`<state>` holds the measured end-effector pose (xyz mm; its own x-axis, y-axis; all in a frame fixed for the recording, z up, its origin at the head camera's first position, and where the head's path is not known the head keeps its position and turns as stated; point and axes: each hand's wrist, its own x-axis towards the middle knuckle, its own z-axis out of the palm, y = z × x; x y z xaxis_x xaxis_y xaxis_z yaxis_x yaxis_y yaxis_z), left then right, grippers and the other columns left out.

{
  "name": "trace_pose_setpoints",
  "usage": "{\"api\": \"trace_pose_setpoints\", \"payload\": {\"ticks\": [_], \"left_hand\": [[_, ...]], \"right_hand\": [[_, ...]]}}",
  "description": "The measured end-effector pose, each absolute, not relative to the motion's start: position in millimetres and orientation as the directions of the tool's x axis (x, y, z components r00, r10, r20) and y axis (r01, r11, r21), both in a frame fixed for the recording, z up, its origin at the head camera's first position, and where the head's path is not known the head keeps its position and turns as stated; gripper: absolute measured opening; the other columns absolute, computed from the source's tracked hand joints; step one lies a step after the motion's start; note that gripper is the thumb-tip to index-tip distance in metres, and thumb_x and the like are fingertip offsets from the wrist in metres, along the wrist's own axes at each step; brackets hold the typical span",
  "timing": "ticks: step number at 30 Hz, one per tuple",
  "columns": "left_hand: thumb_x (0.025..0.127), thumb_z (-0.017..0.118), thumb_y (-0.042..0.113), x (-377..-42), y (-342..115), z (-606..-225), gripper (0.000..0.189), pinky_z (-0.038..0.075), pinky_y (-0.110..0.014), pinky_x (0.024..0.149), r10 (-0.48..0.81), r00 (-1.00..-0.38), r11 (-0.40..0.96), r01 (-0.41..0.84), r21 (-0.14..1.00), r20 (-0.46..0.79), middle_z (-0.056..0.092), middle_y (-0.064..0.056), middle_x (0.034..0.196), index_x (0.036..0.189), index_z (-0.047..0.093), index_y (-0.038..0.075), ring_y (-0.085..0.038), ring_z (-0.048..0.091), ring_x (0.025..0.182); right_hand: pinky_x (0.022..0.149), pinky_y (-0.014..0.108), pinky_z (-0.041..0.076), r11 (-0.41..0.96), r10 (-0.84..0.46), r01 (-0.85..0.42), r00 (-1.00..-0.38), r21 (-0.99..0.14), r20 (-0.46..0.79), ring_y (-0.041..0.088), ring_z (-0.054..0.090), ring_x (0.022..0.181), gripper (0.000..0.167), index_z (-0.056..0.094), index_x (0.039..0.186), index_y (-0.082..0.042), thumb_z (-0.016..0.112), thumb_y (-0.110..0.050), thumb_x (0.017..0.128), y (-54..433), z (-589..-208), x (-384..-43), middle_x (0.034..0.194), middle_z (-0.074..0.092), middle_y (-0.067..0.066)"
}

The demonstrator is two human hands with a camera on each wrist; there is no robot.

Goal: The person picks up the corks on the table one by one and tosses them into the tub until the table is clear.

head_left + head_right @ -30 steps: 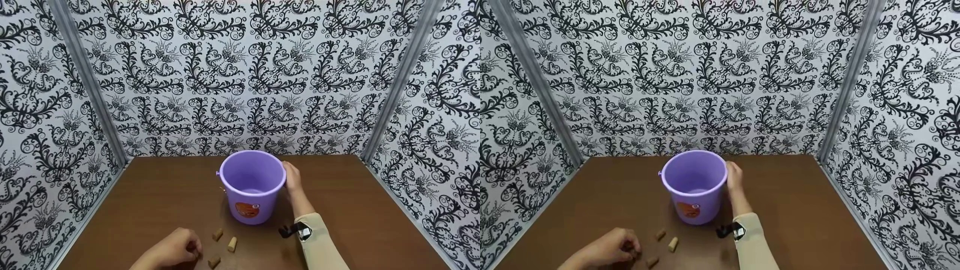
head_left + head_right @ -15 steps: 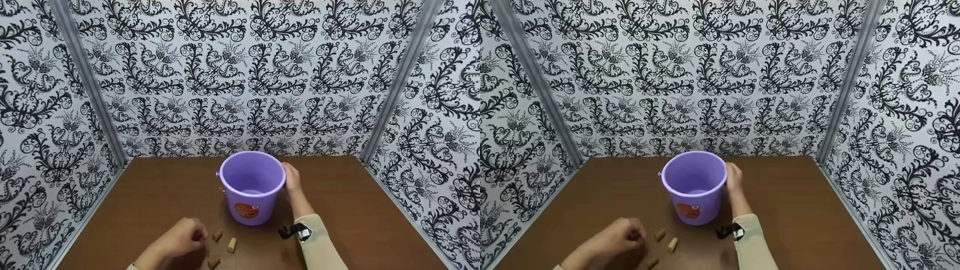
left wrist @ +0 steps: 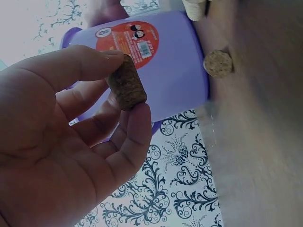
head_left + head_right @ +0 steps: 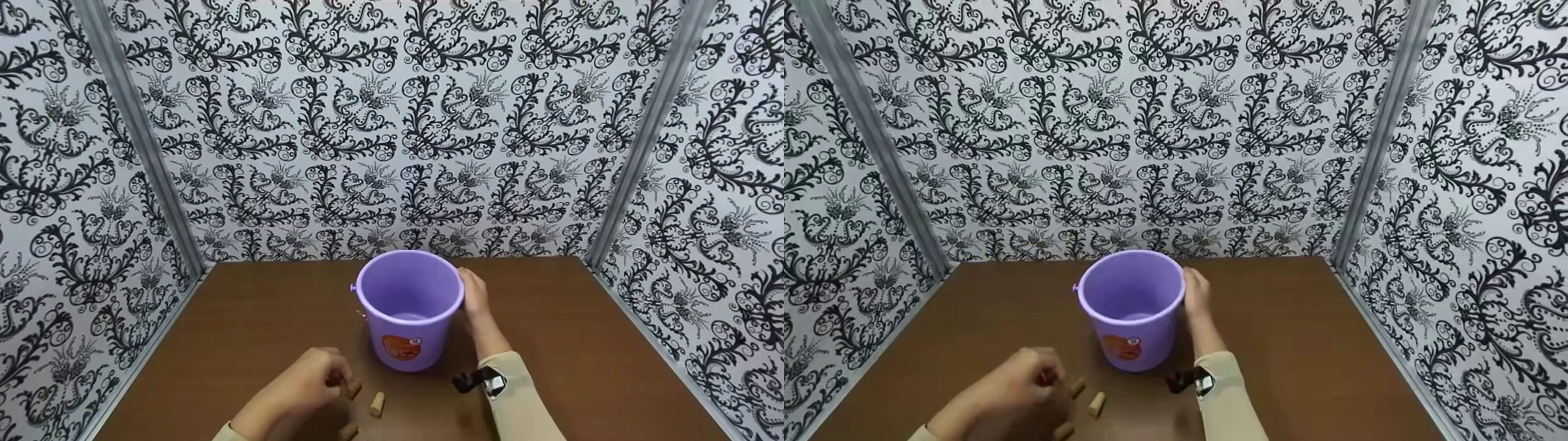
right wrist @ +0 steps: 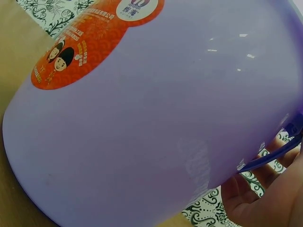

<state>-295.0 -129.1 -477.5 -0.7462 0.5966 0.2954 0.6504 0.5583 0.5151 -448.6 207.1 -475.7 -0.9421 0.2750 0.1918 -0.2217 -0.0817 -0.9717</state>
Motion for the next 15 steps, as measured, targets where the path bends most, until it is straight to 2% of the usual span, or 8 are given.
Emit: {"api": "trace_pose_setpoints", "payload": {"ticks": [5,11,15], "left_hand": [[0.071,0.068,-0.010,-297,-126,-474,0.022,0.043,-0.014,0.062,0.605,-0.726,0.544,0.676,0.496,0.326,0.061,0.002,0.076,0.078,0.074,0.010,0.001,0.049,0.071],[0.073,0.066,-0.010,-300,-120,-471,0.024,0.043,-0.015,0.059,0.577,-0.751,0.574,0.652,0.496,0.320,0.056,0.006,0.076,0.077,0.073,0.013,-0.001,0.049,0.070],[0.074,0.066,-0.010,-302,-116,-470,0.026,0.043,-0.016,0.059,0.558,-0.759,0.584,0.647,0.490,0.336,0.054,0.009,0.076,0.077,0.073,0.014,-0.002,0.049,0.069]], "right_hand": [[0.097,0.025,0.046,-0.071,0.275,-0.227,-0.941,-0.971,0.200,0.002,0.060,0.093,0.031,0.074,0.110,0.012,0.055,-0.011,0.103,208,-474,-449,0.109,0.078,0.012],[0.090,0.024,0.048,-0.071,0.249,-0.221,-0.948,-0.973,0.198,0.009,0.062,0.091,0.031,0.068,0.112,0.019,0.054,-0.006,0.102,209,-465,-443,0.101,0.077,0.013],[0.089,0.023,0.048,-0.069,0.254,-0.213,-0.949,-0.975,0.189,0.010,0.063,0.090,0.031,0.070,0.111,0.017,0.055,-0.009,0.103,209,-466,-443,0.098,0.077,0.009]]}}
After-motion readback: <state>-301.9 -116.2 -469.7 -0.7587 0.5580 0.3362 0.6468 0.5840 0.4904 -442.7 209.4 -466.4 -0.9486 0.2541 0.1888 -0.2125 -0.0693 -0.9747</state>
